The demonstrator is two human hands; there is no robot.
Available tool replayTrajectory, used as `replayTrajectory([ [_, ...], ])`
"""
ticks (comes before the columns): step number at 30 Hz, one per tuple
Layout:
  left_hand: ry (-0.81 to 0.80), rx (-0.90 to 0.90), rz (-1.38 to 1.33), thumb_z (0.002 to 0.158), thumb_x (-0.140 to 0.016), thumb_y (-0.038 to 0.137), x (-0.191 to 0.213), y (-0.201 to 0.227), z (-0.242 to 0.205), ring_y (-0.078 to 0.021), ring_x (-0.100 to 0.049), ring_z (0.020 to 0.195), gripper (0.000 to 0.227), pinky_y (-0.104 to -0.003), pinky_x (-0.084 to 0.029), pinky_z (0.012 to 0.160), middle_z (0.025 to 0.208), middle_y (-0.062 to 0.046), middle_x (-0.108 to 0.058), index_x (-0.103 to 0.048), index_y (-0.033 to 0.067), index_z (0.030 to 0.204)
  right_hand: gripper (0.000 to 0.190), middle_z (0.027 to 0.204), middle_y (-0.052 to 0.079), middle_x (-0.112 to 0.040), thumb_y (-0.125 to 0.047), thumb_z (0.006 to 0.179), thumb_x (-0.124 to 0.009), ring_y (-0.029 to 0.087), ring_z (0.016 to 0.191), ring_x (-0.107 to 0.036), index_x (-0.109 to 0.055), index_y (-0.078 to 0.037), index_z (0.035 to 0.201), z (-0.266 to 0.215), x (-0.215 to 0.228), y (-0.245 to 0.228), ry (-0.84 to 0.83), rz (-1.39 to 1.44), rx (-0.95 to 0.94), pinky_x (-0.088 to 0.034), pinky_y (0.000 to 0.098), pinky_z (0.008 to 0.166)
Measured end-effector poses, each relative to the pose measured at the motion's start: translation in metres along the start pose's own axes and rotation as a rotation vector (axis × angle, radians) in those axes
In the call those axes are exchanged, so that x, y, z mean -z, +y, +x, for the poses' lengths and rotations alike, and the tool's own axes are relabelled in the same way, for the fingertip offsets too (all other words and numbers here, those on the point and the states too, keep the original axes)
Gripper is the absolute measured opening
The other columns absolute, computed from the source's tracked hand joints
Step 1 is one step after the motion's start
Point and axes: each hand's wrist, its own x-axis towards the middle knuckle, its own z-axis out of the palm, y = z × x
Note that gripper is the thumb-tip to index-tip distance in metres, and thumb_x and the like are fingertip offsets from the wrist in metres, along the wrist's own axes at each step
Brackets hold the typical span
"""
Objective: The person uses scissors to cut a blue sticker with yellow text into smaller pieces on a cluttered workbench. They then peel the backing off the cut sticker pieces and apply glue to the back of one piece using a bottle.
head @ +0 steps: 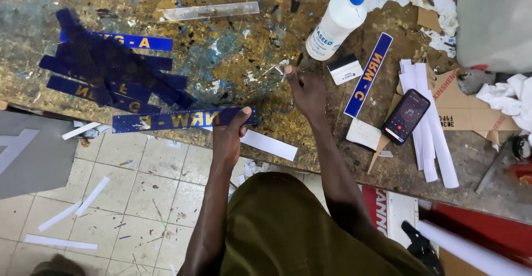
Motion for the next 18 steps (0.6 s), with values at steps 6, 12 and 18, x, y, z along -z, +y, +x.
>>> replayTrajectory([
  [6, 0.048, -0.008, -0.025, 0.111, -0.079, 0.018, 0.004, -0.002, -0.005, -0.0065, -0.034, 0.056, 0.048, -0.029, -0.035, 0.064, 0.058, 0.006, -0.041, -0.055, 0.0225, 0.07, 0.034, 0.073, 0.004, -0.055, -0.039, 0.112, -0.074, 0.023, 0.061, -0.059, -0.058, -0.015, 0.093, -0.006, 0.032, -0.067, -0.208, -0.043, 0.018, -0.041, 0.0476, 0.056],
  [12, 0.085, 0.013, -0.034, 0.109, -0.081, 0.018, 0.003, 0.011, -0.012, -0.0057, -0.039, 0.055, 0.046, -0.027, -0.036, 0.064, 0.057, 0.005, -0.044, -0.057, 0.0215, 0.069, 0.037, 0.098, 0.016, -0.063, -0.038, 0.114, -0.079, 0.031, 0.078, -0.067, -0.058, -0.009, 0.121, -0.013, 0.033, -0.064, -0.309, -0.02, 0.037, -0.05, 0.0533, 0.061],
  [18, 0.025, -0.053, -0.006, 0.117, -0.074, 0.023, 0.019, 0.0, -0.015, -0.0091, -0.034, 0.056, 0.051, -0.035, -0.034, 0.063, 0.058, 0.005, -0.039, -0.057, 0.021, 0.069, 0.031, 0.088, 0.012, -0.068, -0.022, 0.113, -0.082, 0.015, 0.058, -0.063, -0.064, -0.004, 0.13, 0.001, 0.071, -0.066, -0.527, 0.539, 0.188, -0.054, 0.032, 0.053],
])
